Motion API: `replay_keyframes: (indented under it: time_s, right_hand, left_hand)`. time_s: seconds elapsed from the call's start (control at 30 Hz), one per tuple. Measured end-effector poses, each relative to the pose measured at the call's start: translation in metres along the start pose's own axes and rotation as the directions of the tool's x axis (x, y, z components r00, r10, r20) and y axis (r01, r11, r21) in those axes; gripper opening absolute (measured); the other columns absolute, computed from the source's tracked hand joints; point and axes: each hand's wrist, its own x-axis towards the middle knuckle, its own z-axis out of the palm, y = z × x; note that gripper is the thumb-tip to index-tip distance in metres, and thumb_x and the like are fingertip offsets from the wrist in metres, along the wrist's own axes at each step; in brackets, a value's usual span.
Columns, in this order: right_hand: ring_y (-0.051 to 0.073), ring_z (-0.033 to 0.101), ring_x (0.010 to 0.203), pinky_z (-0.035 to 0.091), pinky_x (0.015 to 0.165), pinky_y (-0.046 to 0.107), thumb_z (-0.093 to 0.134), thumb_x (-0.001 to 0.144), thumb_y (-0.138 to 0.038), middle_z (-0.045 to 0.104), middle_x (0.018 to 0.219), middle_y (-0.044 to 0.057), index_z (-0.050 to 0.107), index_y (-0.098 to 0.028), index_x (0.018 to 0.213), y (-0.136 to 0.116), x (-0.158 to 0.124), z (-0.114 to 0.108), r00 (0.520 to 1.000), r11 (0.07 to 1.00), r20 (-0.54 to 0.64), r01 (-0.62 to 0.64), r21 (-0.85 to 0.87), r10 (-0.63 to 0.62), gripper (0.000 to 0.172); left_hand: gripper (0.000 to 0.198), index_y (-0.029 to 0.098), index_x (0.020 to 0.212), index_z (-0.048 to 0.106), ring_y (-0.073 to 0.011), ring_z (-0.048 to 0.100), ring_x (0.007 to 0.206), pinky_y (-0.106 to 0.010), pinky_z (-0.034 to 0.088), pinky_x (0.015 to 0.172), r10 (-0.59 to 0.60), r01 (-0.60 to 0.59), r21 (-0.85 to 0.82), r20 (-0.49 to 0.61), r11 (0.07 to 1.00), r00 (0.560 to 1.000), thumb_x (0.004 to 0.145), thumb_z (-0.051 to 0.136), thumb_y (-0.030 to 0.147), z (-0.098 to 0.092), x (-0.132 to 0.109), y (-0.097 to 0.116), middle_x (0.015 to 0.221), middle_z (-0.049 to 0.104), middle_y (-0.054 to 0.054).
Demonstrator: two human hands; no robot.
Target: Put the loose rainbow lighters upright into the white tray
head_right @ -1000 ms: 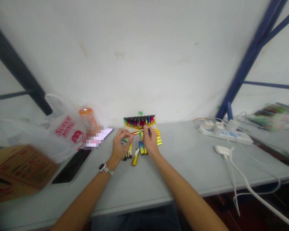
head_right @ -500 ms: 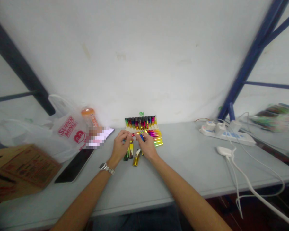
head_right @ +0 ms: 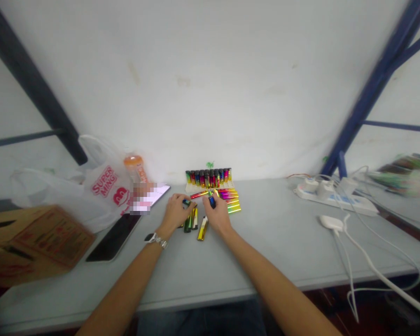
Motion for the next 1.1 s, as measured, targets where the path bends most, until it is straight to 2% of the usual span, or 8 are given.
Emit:
replay_keyframes:
  time_s: [0.2, 0.3, 0.43, 0.7, 0.8, 0.93, 1.0, 1.1]
  right_hand:
    - [0.012, 0.037, 0.059, 0.027, 0.056, 0.026, 0.047, 0.082, -0.031, 0.039, 0.059, -0.006, 0.043, -0.021, 0.065, 0.001, 0.000, -0.001, 0.997, 0.998, -0.053, -0.048, 0.039, 0.050, 0.020]
    - [0.012, 0.036, 0.059, 0.027, 0.056, 0.026, 0.050, 0.084, -0.039, 0.038, 0.058, -0.005, 0.042, -0.021, 0.064, 0.001, -0.002, -0.002, 0.999, 0.995, -0.011, -0.033, 0.099, 0.034, 0.028]
    - [0.013, 0.035, 0.055, 0.025, 0.053, 0.027, 0.043, 0.088, -0.044, 0.037, 0.054, -0.005, 0.040, -0.022, 0.060, 0.002, -0.001, 0.000, 0.996, 0.989, 0.000, -0.093, 0.115, 0.093, 0.036]
    - [0.012, 0.039, 0.056, 0.026, 0.054, 0.026, 0.045, 0.085, -0.034, 0.041, 0.056, -0.005, 0.043, -0.021, 0.063, 0.006, 0.002, 0.003, 1.000, 0.999, -0.009, -0.008, 0.044, 0.008, 0.025]
    - [0.013, 0.041, 0.055, 0.029, 0.053, 0.025, 0.046, 0.087, -0.041, 0.042, 0.055, -0.005, 0.045, -0.022, 0.068, 0.009, -0.001, 0.006, 0.999, 0.992, 0.038, -0.034, 0.119, 0.030, 0.028]
    - [0.013, 0.042, 0.049, 0.033, 0.050, 0.024, 0.045, 0.090, -0.053, 0.045, 0.054, -0.008, 0.049, -0.023, 0.085, 0.009, -0.003, 0.007, 0.977, 0.960, 0.201, -0.127, 0.251, 0.077, 0.030]
    - [0.013, 0.048, 0.053, 0.038, 0.053, 0.024, 0.046, 0.091, -0.053, 0.051, 0.060, -0.006, 0.050, -0.023, 0.090, 0.008, 0.003, 0.004, 0.967, 0.964, 0.253, -0.093, 0.248, 0.028, 0.031]
    - [0.015, 0.056, 0.070, 0.042, 0.065, 0.026, 0.057, 0.087, -0.049, 0.062, 0.076, 0.000, 0.058, -0.020, 0.087, 0.005, 0.021, -0.001, 0.962, 0.989, 0.245, 0.094, 0.116, -0.120, 0.029]
  left_hand:
    - [0.035, 0.019, 0.104, 0.066, -0.0292, 0.052, 0.108, -0.041, 0.043, 0.095, -0.014, 0.012, 0.032, 0.044, 0.999, 0.999, 0.080, 0.063, 0.045, 0.001, 0.001, -0.003, 0.110, 0.057, -0.011]
    - [0.036, 0.019, 0.105, 0.066, -0.0297, 0.052, 0.109, -0.040, 0.042, 0.095, -0.013, 0.012, 0.034, 0.053, 0.999, 0.999, 0.081, 0.063, 0.045, 0.000, 0.000, -0.004, 0.111, 0.057, -0.012]
    - [0.037, 0.020, 0.106, 0.067, -0.0302, 0.054, 0.107, -0.040, 0.042, 0.093, -0.016, 0.013, 0.050, 0.060, 0.999, 0.998, 0.080, 0.064, 0.046, 0.000, -0.001, -0.003, 0.111, 0.058, -0.012]
    - [0.037, 0.019, 0.108, 0.064, -0.0297, 0.058, 0.108, -0.040, 0.043, 0.093, -0.020, 0.014, 0.058, 0.121, 0.998, 0.992, 0.081, 0.063, 0.044, -0.001, -0.001, 0.000, 0.114, 0.059, -0.013]
    - [0.037, 0.018, 0.110, 0.063, -0.0294, 0.057, 0.110, -0.040, 0.042, 0.094, -0.015, 0.008, 0.059, 0.128, 0.998, 0.992, 0.082, 0.063, 0.043, -0.002, -0.001, 0.000, 0.115, 0.059, -0.013]
    - [0.037, 0.017, 0.114, 0.061, -0.0300, 0.056, 0.109, -0.040, 0.042, 0.093, -0.031, 0.025, 0.060, 0.100, 0.998, 0.995, 0.083, 0.062, 0.038, -0.003, -0.001, -0.001, 0.113, 0.060, -0.013]
    - [0.041, 0.016, 0.116, 0.059, -0.0309, 0.056, 0.109, -0.040, 0.042, 0.092, -0.059, 0.054, 0.079, 0.058, 0.995, 0.997, 0.082, 0.063, 0.039, -0.003, 0.000, -0.002, 0.112, 0.060, -0.014]
    - [0.041, 0.015, 0.109, 0.060, -0.0312, 0.056, 0.106, -0.039, 0.043, 0.089, -0.102, 0.098, 0.114, 0.029, 0.989, 0.994, 0.080, 0.063, 0.044, -0.002, 0.001, -0.007, 0.109, 0.061, -0.015]
